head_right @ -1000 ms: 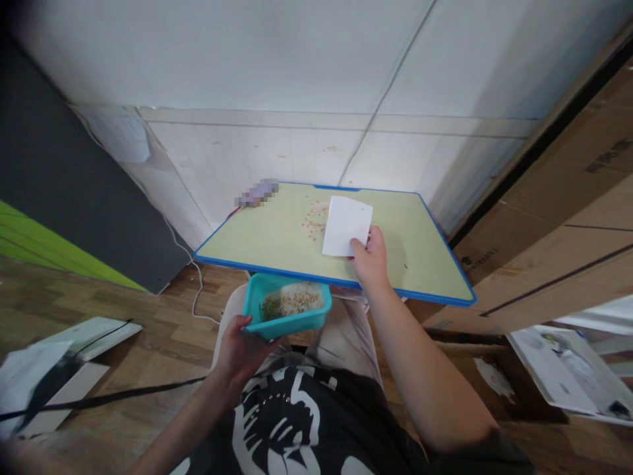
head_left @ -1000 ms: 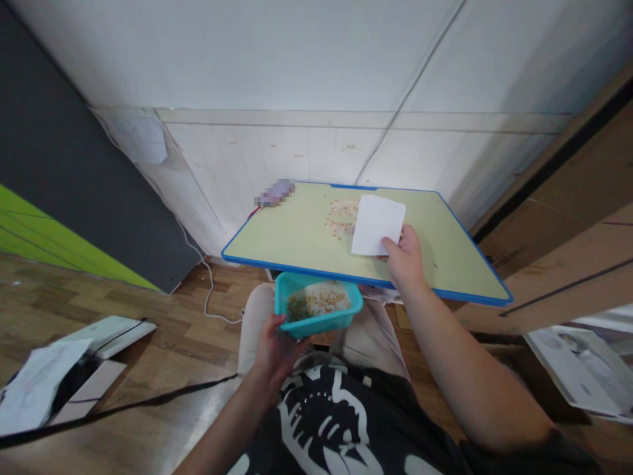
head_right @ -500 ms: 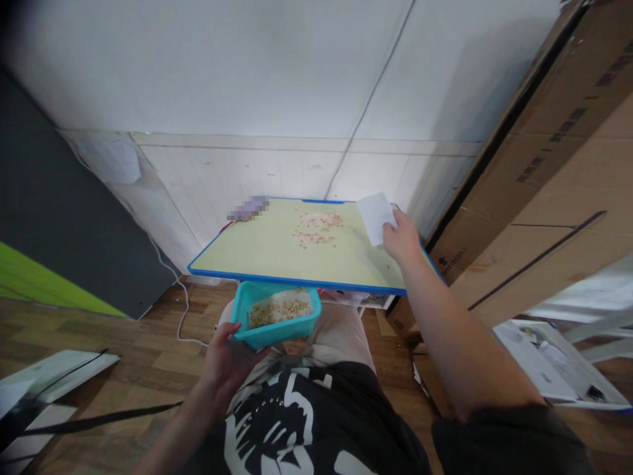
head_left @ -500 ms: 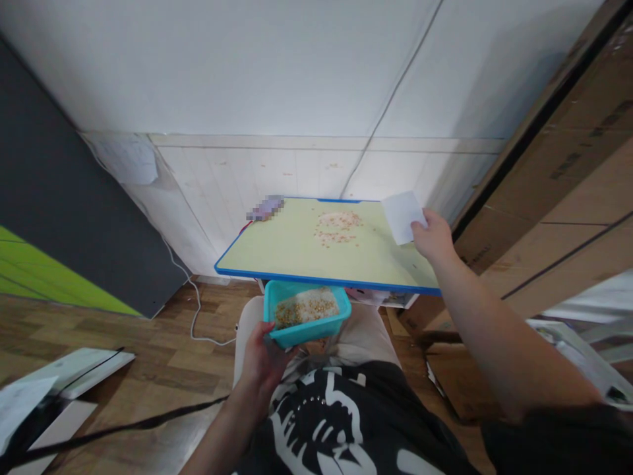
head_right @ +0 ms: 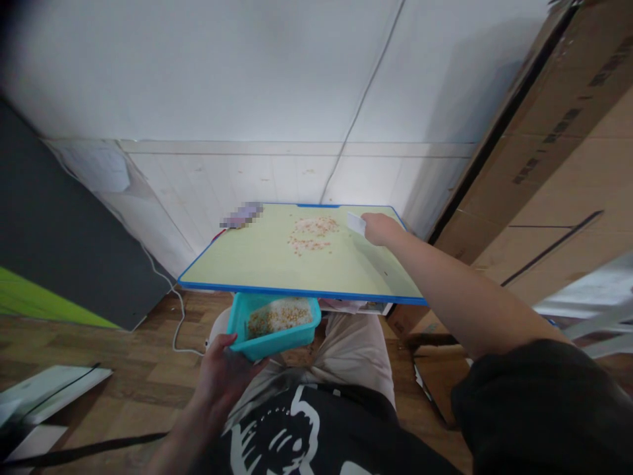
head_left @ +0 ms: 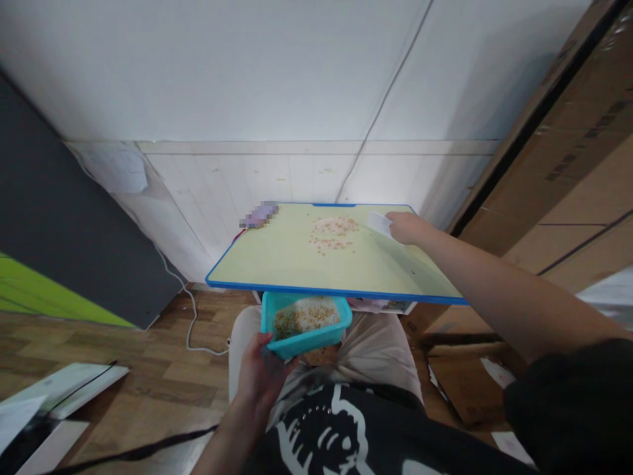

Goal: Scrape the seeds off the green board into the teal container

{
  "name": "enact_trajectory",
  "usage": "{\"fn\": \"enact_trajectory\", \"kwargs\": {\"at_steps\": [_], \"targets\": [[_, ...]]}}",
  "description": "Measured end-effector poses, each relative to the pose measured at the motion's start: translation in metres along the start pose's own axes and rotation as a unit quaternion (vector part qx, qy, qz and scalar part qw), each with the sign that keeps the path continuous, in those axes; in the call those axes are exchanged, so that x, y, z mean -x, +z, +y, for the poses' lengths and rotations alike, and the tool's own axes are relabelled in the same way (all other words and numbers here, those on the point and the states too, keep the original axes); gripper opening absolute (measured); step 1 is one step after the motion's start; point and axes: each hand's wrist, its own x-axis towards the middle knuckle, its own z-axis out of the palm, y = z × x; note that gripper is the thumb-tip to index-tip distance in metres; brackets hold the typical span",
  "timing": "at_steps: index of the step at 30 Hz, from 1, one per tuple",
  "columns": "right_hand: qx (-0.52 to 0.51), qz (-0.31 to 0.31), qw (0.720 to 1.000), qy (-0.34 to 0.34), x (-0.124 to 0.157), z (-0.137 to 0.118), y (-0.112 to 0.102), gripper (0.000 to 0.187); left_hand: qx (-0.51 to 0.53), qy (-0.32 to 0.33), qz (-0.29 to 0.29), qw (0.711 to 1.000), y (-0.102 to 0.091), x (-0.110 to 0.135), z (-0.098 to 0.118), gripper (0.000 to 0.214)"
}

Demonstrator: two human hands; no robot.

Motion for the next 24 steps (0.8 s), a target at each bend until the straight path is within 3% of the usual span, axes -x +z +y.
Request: {"fn": "enact_trajectory", "kwargs": {"at_steps": [8, 14, 24], "targets": [[-0.012, 0.003, 0.999, -0.052, 0.017, -0.033, -0.005, 0.045, -0.022, -0.008, 0.009, 1.0, 0.009, 0.017, 0.002, 0.038], [-0.029, 0.016, 0.997, -0.075, 0.027, -0.044, -0.007, 0.042, -0.023, -0.007, -0.008, 1.0, 0.004, 0.011, -0.001, 0.049], [-0.034, -0.003, 0.993, -0.114, 0.043, -0.059, -0.016, 0.045, -0.024, -0.013, -0.033, 0.999, 0.002, 0.009, -0.002, 0.046]]}}
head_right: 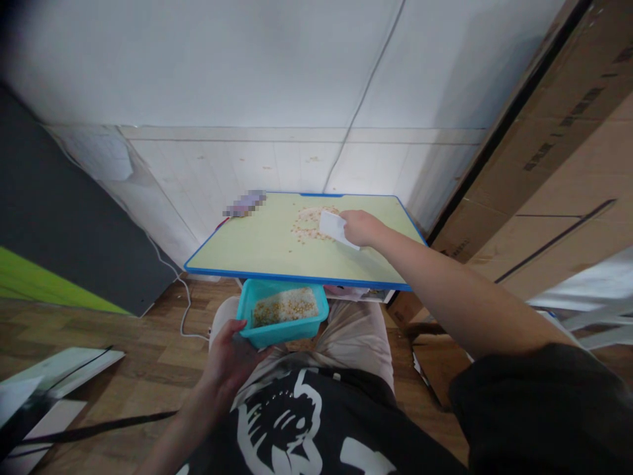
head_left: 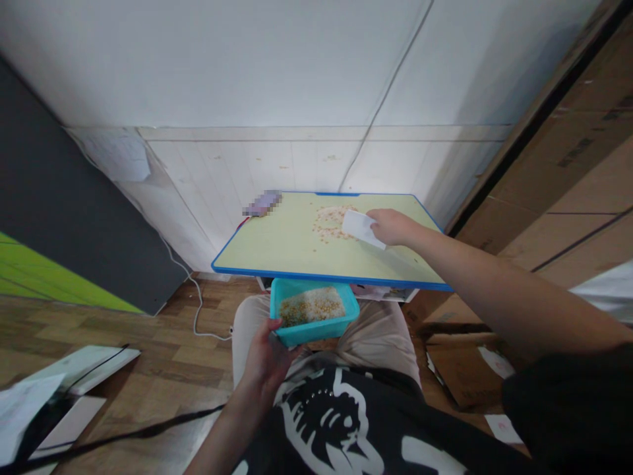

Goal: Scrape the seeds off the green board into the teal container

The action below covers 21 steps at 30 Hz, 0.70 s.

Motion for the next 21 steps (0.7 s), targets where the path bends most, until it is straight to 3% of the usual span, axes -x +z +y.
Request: {"fn": "enact_trajectory", "kwargs": {"at_steps": [13, 21], "targets": [[-0.025, -0.016, 0.999, -0.035, 0.02, -0.03, -0.004, 0.042, -0.003, 0.001, 0.024, 1.0, 0.002, 0.001, -0.001, 0.04], [-0.025, -0.018, 0.997, -0.07, 0.022, -0.035, -0.002, 0.037, -0.012, 0.002, 0.029, 1.0, 0.001, 0.0, -0.001, 0.039]]}}
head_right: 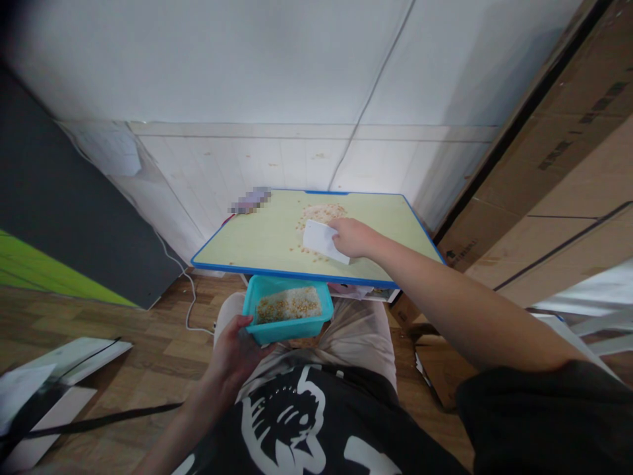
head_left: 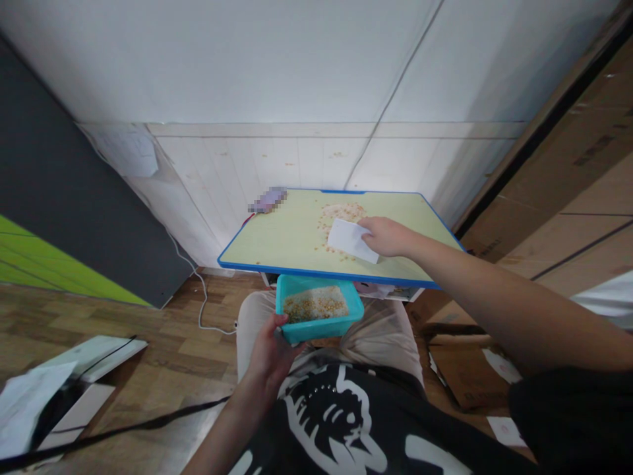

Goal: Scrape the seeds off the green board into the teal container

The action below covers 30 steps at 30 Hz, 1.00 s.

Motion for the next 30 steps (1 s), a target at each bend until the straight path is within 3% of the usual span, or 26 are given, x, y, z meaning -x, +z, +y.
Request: {"fn": "enact_trajectory", "kwargs": {"at_steps": [17, 24, 30], "targets": [[-0.053, -0.005, 0.997, -0.05, 0.002, -0.007, 0.003, 0.035, 0.012, -0.025, -0.031, 0.999, 0.01, 0.003, -0.002, 0.043], [-0.077, -0.018, 0.995, -0.068, 0.007, -0.014, 0.002, 0.036, 0.011, -0.024, -0.023, 0.999, 0.013, 0.005, -0.001, 0.035], [-0.067, -0.019, 0.994, -0.089, 0.013, -0.019, 0.001, 0.032, 0.001, -0.022, -0.024, 0.999, 0.012, 0.004, -0.001, 0.041]]}}
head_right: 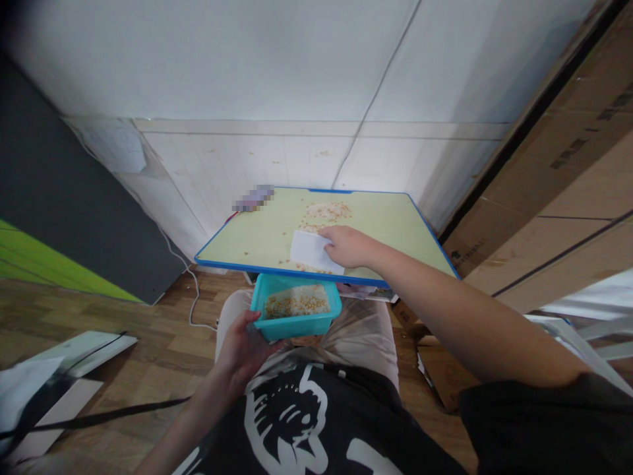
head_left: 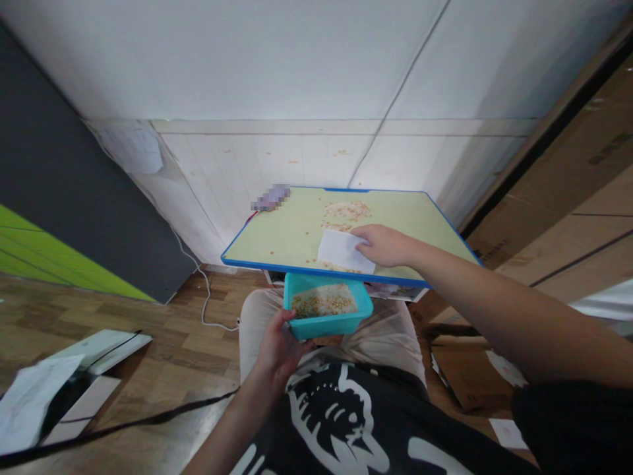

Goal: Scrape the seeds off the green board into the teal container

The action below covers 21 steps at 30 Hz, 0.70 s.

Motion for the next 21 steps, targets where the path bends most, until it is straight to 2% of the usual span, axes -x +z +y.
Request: {"fn": "enact_trajectory", "kwargs": {"at_steps": [16, 21], "targets": [[-0.006, 0.009, 0.999, -0.04, 0.01, -0.012, 0.005, 0.026, 0.007, -0.006, -0.003, 1.0, 0.0, -0.002, 0.001, 0.04], [-0.004, 0.031, 0.998, -0.046, 0.009, -0.01, -0.003, 0.024, 0.002, 0.0, 0.005, 1.0, -0.003, -0.004, 0.0, 0.041]]}}
